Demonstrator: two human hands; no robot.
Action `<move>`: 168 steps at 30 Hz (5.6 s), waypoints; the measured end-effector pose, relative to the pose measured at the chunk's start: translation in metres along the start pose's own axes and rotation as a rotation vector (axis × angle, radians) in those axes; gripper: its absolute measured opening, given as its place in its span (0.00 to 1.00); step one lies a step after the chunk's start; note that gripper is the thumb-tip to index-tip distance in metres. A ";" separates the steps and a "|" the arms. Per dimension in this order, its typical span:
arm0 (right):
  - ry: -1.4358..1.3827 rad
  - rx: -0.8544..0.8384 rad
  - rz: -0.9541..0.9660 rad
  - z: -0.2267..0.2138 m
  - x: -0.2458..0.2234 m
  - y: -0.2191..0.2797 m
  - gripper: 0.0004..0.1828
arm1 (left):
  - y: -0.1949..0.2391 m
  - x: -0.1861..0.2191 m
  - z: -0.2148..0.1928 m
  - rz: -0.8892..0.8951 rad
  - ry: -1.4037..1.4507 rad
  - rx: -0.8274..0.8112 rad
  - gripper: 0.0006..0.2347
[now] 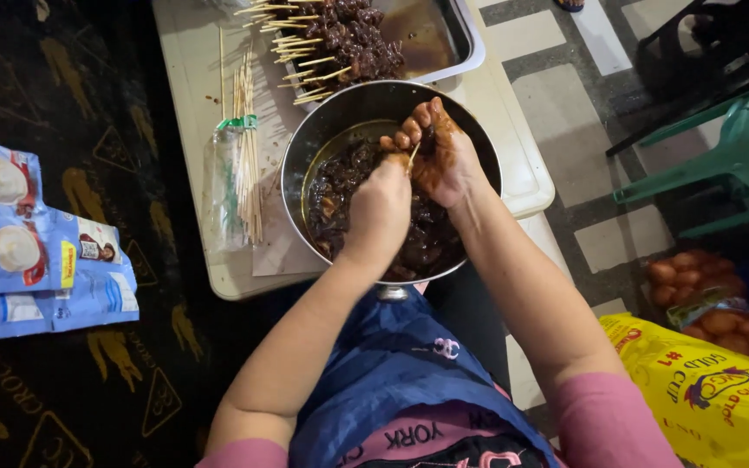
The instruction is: The person takes pieces of marinated meat from a metal bowl and threads them onto wooden skewers. They then place the completed skewers into a metal tray. The person repeats this process throughout the video.
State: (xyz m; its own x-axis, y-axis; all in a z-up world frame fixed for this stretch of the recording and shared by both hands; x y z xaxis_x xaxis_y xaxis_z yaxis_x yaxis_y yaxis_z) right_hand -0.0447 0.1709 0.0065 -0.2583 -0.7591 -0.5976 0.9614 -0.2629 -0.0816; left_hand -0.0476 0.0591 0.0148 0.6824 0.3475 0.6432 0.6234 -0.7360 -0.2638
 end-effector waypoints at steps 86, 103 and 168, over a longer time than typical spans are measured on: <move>2.705 -0.563 0.113 -0.118 0.198 -0.042 0.12 | 0.003 -0.080 -0.077 -0.160 0.932 0.219 0.08; 2.379 -0.240 0.614 -0.142 0.143 -0.045 0.14 | 0.002 -0.096 -0.065 -0.153 0.942 0.235 0.07; 0.260 0.349 -0.172 -0.088 -0.037 -0.054 0.07 | 0.006 -0.067 -0.064 -0.209 0.259 -0.111 0.11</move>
State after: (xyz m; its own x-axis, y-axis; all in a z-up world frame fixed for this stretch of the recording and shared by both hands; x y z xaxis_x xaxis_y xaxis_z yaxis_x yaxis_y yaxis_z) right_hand -0.0791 0.2662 -0.0372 -0.3361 -0.5239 -0.7827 0.8055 -0.5906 0.0494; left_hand -0.1144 -0.0059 0.0161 0.4160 0.3485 0.8399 0.6846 -0.7280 -0.0369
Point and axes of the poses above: each hand's wrist, its own y-axis away from the middle knuckle, its own z-axis out of the palm, x = y × z, the point moved 8 cm from there along -y, towards the middle knuckle, and after that the axes turned 9 degrees about -x, right-handed, at the moved point
